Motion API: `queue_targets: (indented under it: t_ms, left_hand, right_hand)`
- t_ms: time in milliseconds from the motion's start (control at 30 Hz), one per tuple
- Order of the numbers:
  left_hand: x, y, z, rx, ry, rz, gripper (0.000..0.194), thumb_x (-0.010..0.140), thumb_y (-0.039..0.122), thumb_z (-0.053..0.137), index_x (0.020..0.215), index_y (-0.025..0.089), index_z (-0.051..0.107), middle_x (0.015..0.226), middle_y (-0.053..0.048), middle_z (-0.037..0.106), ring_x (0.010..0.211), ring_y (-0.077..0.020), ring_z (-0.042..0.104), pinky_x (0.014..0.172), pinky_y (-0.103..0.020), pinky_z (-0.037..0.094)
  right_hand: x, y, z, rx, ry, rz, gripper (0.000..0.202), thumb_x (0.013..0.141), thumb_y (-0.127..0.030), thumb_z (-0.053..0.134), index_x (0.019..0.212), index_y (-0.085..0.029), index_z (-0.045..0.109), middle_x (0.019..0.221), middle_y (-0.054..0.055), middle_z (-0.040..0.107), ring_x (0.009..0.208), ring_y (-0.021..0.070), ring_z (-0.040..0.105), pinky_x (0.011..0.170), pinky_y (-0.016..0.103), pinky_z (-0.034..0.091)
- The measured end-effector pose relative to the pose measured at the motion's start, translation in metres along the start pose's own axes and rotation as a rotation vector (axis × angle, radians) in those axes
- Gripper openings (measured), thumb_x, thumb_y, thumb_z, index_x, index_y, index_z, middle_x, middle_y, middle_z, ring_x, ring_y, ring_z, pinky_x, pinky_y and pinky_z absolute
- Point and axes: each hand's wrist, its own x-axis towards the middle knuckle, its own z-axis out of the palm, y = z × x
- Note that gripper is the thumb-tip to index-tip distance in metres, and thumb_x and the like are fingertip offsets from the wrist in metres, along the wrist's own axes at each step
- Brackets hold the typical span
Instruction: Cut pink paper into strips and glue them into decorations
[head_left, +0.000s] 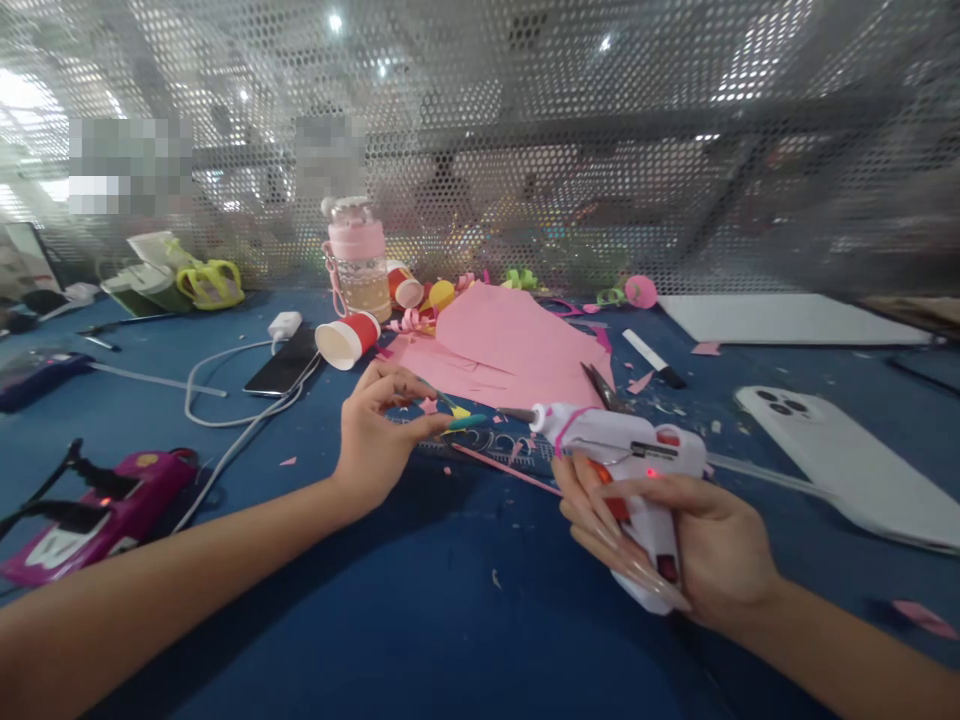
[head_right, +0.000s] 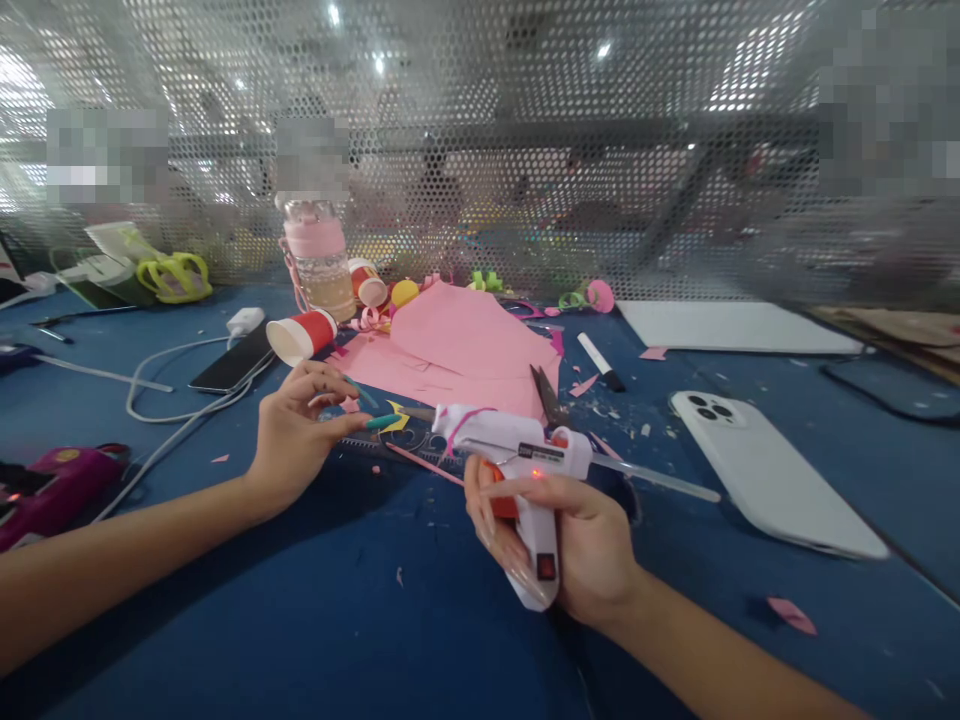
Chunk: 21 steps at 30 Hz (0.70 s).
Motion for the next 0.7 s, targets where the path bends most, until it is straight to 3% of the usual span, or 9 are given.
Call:
queue_targets:
  t_ms: [367, 700]
  left_hand:
    - [0.003, -0.0031, -0.0001, 0.034, 0.038, -0.107, 0.021, 0.051, 0.019, 0.079, 0.061, 0.019, 0.061, 0.074, 0.001, 0.054, 0.071, -0.012, 0.053, 0.065, -0.026, 0.046]
    - [0.0017, -0.0016, 0.0009, -0.01, 0.023, -0.126, 0.015, 0.053, 0.021, 0.077, 0.064, 0.019, 0.066, 0.077, -0.001, 0.055, 0.072, -0.012, 0.055, 0.067, -0.026, 0.048]
  right_hand:
    - [-0.0001, 0.0017, -0.0019, -0.001, -0.062, -0.027, 0.019, 0.057, -0.029, 0.056, 0.047, -0.014, 0.062, 0.034, 0.002, 0.043, 0.031, 0.0086, 0.034, 0.034, 0.021, 0.018]
    - [-0.0005, 0.0019, -0.0014, -0.054, -0.014, -0.029, 0.021, 0.058, -0.032, 0.055, 0.047, -0.015, 0.06, 0.031, 0.002, 0.042, 0.031, 0.011, 0.035, 0.035, 0.024, 0.021]
